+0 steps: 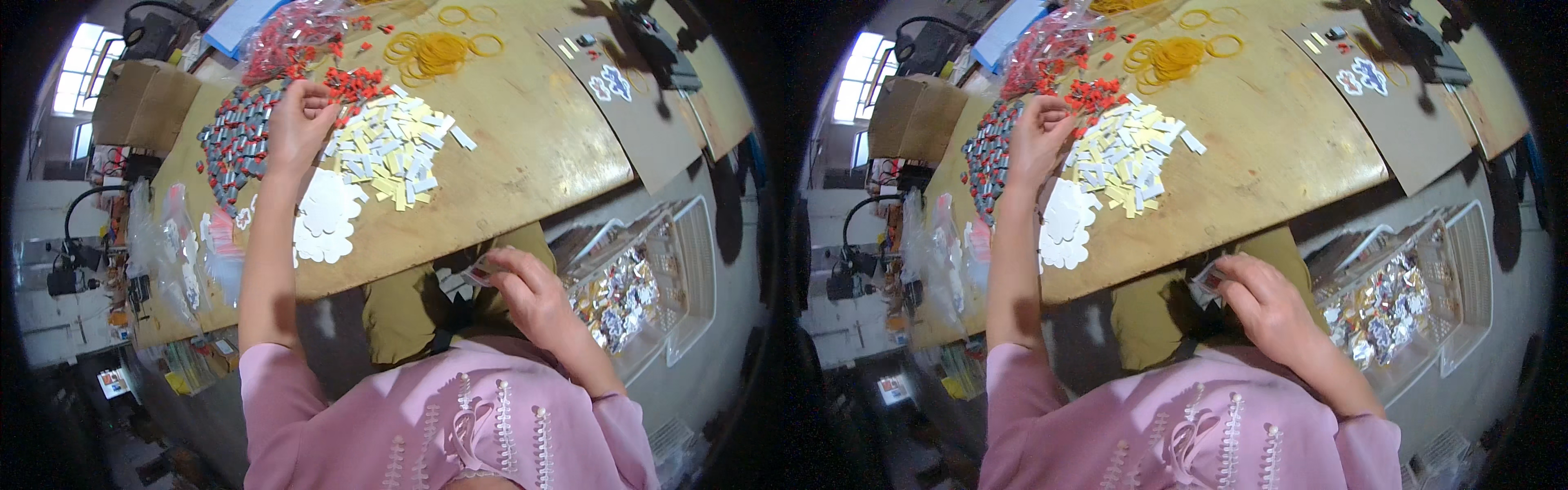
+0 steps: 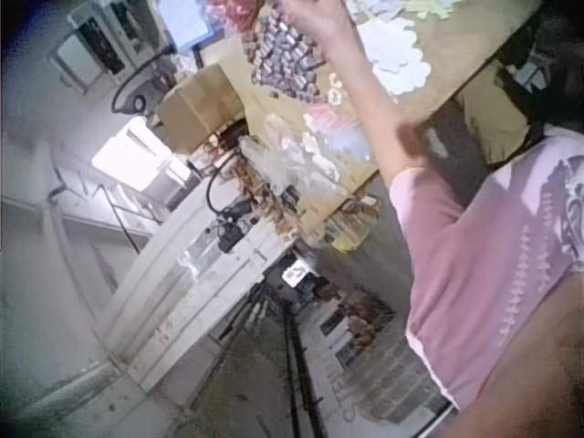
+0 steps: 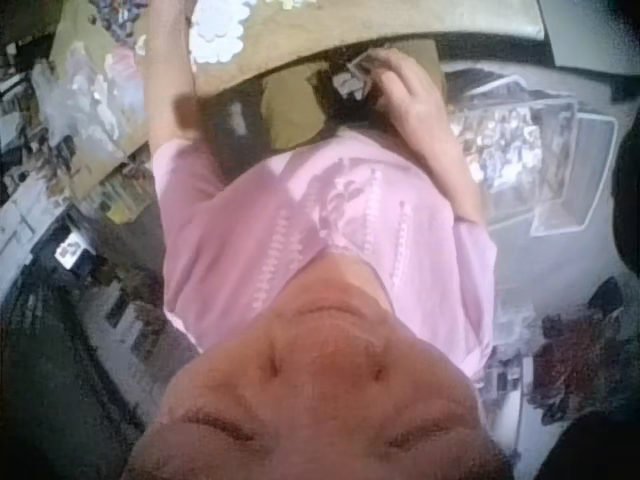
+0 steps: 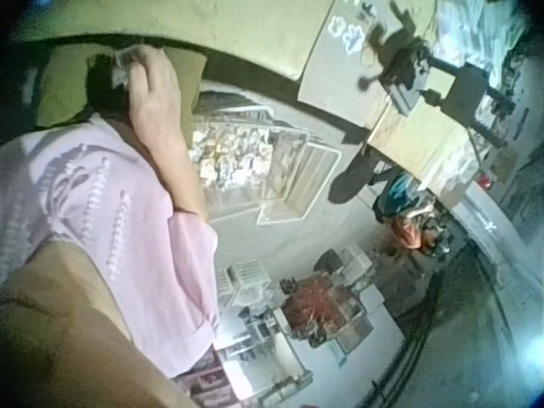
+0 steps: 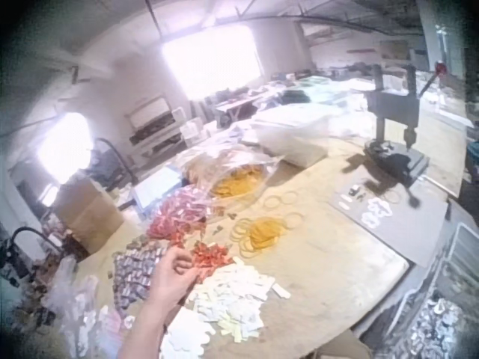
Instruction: The person assembles small craft kits by placing white cutouts, yellow rectangular pieces, and yellow rubber bands into clear plastic bags. The person handles each item one at a time and seals the bags after filling them.
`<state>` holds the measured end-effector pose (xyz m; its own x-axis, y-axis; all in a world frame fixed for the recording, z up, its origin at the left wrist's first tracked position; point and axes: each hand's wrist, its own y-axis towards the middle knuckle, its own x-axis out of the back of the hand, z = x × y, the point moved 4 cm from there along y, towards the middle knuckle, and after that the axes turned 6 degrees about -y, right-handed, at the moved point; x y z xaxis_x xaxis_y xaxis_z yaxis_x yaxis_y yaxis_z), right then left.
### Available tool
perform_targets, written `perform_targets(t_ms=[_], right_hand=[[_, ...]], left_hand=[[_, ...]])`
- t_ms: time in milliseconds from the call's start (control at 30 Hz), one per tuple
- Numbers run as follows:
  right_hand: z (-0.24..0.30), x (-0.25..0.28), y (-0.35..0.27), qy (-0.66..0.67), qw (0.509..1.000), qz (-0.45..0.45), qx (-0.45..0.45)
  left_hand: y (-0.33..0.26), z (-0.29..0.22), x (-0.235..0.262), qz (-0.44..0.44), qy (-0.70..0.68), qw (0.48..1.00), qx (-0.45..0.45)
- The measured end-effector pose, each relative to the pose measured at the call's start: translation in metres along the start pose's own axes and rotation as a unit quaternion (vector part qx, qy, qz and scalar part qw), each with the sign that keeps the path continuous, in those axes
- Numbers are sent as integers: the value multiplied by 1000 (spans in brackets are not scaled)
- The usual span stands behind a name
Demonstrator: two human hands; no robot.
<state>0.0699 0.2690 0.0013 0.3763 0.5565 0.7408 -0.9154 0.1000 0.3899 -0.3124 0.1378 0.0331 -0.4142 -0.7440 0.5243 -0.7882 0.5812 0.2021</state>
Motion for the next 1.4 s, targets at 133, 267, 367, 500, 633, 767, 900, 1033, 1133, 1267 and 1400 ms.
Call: perform_targets(t_ms=[133,267,367,500,633,767,900,1033,1133,1267,1400], right_hand=[[1,12,12,-1,1000,-18,-1],[7,15,24,27,999,-19,11],[7,12,24,31,999,-23,8],[4,15,20,20,1000,-6,-4],[-1,13,10,12,1000,-4,-17],[-6,13,4,19,999,-10,-26],[-15,17,1,19,999,-24,-38],[-21,19,-2,13,998,-29,-46],[-26,16,-5,14,999,-25,-45],[-30,15,-7,8,998,-28,-50],[-29,13,-7,24,998,-16,-48]], left_hand=[[-92,-91,-50,132,-248,957,69],[-161,-132,-75,206,-128,970,-21],[-167,-128,-90,218,-96,957,-163],[-145,-129,-84,197,-81,969,-128],[-65,-105,-77,130,101,965,-204],[5,-69,-84,87,203,954,-204],[41,-56,-106,101,222,950,-197],[24,-58,-128,206,83,975,3],[-6,-89,-151,254,83,957,-108],[-10,-117,-174,298,63,945,-122],[53,-104,-170,127,136,954,-234]])
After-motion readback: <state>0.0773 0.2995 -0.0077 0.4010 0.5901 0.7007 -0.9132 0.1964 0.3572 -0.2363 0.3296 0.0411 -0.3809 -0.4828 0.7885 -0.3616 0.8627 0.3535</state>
